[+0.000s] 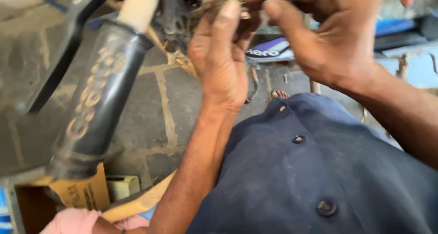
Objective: The person manipulates a small electrical connector attached to wires on a motorcycle handlebar. They repeatedly open and close the connector housing, adjusting the internal contacts by hand. The task involves precise finger movements to align and secure the connector components.
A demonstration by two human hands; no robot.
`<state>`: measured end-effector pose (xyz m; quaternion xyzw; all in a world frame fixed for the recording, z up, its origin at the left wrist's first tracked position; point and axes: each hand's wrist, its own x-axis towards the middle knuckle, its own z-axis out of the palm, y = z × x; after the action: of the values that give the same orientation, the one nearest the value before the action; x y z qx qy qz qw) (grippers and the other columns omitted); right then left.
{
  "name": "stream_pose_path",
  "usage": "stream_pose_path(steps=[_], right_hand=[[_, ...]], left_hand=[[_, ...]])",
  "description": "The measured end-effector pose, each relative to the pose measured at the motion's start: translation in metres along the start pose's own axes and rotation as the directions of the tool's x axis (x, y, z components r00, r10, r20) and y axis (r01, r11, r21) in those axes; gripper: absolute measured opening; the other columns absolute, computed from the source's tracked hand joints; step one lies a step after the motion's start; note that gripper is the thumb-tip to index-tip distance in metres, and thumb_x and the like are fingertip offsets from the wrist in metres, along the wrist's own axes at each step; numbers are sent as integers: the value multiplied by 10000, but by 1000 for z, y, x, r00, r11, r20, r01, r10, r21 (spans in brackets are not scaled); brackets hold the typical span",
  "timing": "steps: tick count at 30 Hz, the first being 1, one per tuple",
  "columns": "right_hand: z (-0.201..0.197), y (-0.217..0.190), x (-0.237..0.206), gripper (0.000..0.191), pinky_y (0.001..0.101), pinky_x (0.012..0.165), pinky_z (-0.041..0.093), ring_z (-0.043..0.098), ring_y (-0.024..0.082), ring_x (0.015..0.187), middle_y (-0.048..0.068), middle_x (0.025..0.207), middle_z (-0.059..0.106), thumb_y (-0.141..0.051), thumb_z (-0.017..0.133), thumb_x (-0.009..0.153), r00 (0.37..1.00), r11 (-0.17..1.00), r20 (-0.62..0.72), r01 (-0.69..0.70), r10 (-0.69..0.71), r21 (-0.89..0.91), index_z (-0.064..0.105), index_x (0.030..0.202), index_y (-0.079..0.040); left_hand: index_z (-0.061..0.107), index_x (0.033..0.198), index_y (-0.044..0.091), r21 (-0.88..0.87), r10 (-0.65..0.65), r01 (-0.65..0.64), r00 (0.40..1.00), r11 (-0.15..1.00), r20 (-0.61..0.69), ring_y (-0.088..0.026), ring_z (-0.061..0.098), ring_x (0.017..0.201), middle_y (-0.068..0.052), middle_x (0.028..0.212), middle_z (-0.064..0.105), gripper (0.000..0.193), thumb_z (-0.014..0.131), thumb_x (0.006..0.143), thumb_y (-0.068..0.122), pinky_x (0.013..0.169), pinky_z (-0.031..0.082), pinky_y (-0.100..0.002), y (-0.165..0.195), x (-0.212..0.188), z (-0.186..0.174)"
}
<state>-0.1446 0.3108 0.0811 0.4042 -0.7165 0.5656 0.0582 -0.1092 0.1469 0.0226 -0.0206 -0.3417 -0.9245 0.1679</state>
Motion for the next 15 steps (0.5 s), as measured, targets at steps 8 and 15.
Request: stream_pose_path(steps=[8, 15], right_hand=[[2, 26, -6, 113, 275, 822, 641, 705, 126, 918, 82, 1061, 697, -17, 579, 1234, 990, 993, -93, -103, 109, 66, 635, 1185, 68], [-15, 40, -10, 120, 300, 917, 634, 696, 153, 1025, 108, 1156, 688, 43, 517, 1226, 993, 996, -119, -19, 29, 84, 624, 1250, 90]], left_hand=[[677, 1141, -8, -56, 17, -13, 997, 998, 79, -163, 695, 984, -81, 1040, 724, 137, 692, 1134, 128, 959, 555, -314, -4, 10, -8], [682, 1127, 2, -33, 62, -58, 992, 998, 112, -186, 705, 977, -90, 1016, 728, 138, 688, 1123, 140, 990, 570, -352, -2, 16, -10]])
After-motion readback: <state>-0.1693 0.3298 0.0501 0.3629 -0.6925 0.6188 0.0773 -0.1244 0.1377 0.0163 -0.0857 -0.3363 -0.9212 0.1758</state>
